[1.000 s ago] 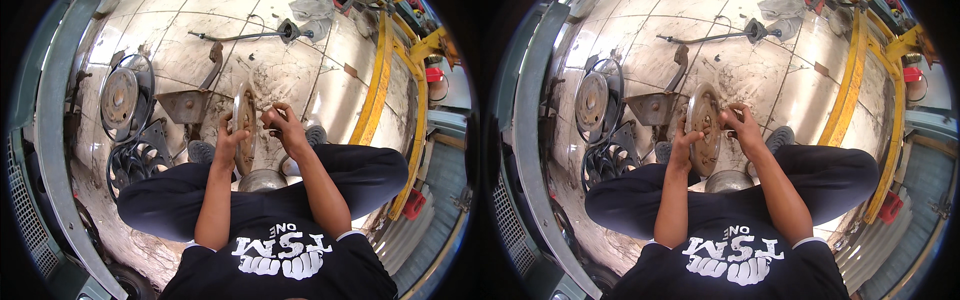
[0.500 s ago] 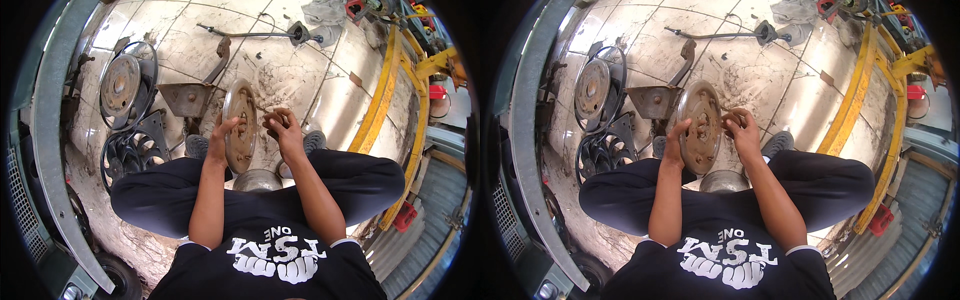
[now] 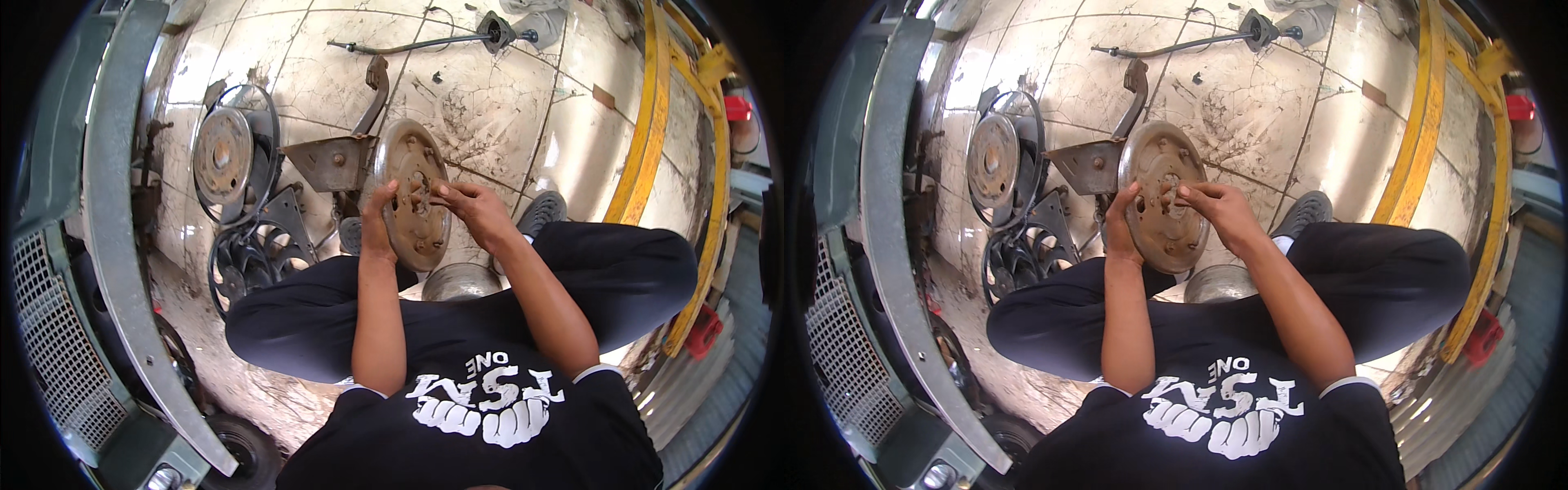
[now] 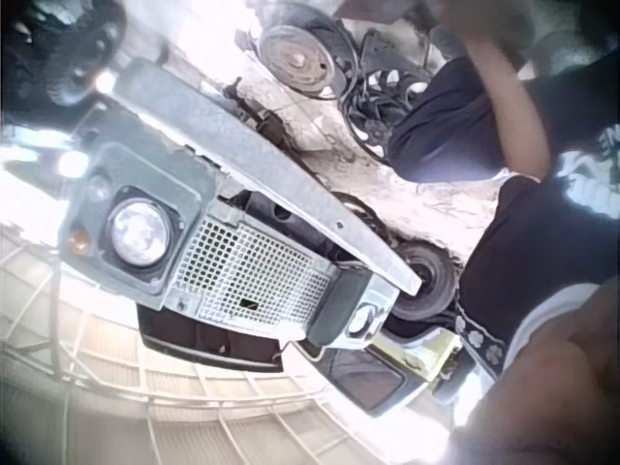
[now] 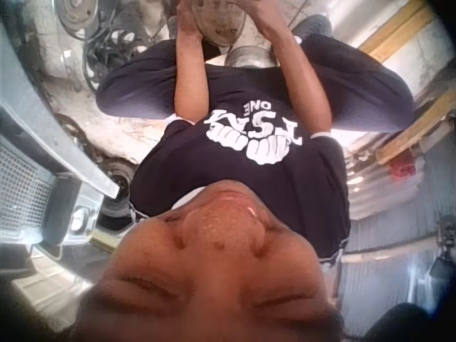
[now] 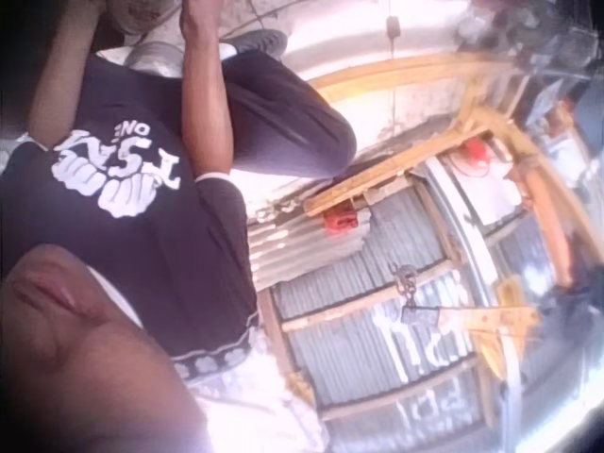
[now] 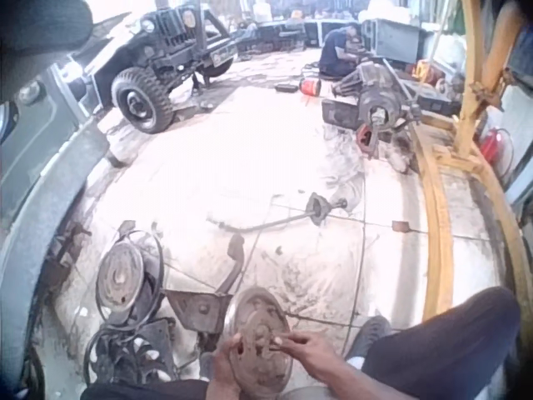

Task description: The person sits on the floor and scrubs the surface of a brake drum with a small abrasive pad, rotating the drum to clean different areas. The person repeatedly flips and repositions the drum to access both sides.

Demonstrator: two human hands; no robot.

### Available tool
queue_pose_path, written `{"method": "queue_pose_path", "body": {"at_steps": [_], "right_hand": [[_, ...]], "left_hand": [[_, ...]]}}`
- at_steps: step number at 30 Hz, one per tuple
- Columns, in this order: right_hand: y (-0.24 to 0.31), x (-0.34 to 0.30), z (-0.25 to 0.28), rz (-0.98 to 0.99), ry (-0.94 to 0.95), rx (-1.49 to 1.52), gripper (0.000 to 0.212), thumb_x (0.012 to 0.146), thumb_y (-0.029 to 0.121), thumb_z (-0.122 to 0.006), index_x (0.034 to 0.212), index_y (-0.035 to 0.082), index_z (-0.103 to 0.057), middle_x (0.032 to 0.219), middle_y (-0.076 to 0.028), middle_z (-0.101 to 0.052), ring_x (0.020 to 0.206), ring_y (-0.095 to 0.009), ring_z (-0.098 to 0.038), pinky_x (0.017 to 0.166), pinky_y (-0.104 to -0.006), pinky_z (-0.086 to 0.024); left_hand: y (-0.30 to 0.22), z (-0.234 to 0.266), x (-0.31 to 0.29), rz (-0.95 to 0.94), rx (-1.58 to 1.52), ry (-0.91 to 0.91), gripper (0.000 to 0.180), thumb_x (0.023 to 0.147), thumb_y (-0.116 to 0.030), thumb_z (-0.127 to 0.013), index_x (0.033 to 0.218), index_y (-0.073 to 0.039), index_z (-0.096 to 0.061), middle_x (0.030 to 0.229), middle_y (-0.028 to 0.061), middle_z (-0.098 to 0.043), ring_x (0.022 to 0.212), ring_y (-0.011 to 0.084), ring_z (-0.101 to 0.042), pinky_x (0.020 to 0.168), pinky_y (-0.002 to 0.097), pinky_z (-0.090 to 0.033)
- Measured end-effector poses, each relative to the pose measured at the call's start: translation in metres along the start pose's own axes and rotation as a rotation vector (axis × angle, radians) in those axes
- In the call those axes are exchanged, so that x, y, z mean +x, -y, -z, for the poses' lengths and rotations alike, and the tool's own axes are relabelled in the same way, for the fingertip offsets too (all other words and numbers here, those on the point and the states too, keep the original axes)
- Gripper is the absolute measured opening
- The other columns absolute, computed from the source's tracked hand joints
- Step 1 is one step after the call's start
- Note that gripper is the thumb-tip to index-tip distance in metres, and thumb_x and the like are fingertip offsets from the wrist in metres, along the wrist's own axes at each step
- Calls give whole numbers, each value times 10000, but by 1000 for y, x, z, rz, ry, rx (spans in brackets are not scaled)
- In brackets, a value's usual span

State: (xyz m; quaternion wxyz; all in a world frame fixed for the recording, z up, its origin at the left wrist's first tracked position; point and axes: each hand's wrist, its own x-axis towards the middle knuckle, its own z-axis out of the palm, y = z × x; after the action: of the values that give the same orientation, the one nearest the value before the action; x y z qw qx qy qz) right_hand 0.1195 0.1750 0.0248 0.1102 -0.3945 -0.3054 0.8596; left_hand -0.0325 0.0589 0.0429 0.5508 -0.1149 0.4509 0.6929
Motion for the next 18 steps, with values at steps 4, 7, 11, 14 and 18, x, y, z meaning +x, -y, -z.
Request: {"method": "queue_pose_path", "body": {"at_steps": [4, 7, 11, 14, 18], "right_hand": [[-14, 9, 11, 163, -64, 35, 336, 903, 94, -812, 1181, -41, -678, 1098, -132, -739, 1041, -198, -707, 925, -344, -585], [-5, 0, 3, 300, -227, -102, 315, 911, 62, -795, 1175, -16, -642, 1077, -123, -736, 993, -196, -716, 884, -351, -612], [5, -12, -7, 246, -211, -14, 342, 927, 58, -777, 1229, 1, -628, 1130, -141, -735, 976, -177, -710, 847, -320, -597], [11, -15, -12, 131, -89, -99, 346, 927, 55, -774, 1238, -13, -638, 1161, -145, -736, 982, -167, -700, 830, -297, -575], [1, -28, -27, 97, 1, -86, 320, 925, 36, -764, 1223, -36, -671, 1146, -125, -746, 987, -166, -691, 874, -292, -552]], "left_hand": [[3, -11, -8, 5, 105, 40, 590, 968, -485, -618, 1243, 36, -645, 1035, 161, -710, 899, 247, -715, 826, 390, -601], [10, -15, -7, -1, 82, 109, 729, 999, -613, -520, 1282, 52, -613, 1012, 165, -698, 918, 244, -708, 827, 375, -595], [18, -12, 3, -21, 180, 105, 840, 957, -710, -525, 1325, 43, -583, 1005, 144, -686, 906, 236, -699, 791, 370, -599], [26, -8, 19, -65, 136, 100, 863, 925, -737, -542, 1339, 20, -576, 1024, 128, -675, 889, 224, -692, 726, 357, -599], [26, -7, 21, -37, 45, 147, 832, 928, -708, -552, 1399, -21, -557, 1059, 132, -680, 850, 217, -712, 663, 323, -612]]}}
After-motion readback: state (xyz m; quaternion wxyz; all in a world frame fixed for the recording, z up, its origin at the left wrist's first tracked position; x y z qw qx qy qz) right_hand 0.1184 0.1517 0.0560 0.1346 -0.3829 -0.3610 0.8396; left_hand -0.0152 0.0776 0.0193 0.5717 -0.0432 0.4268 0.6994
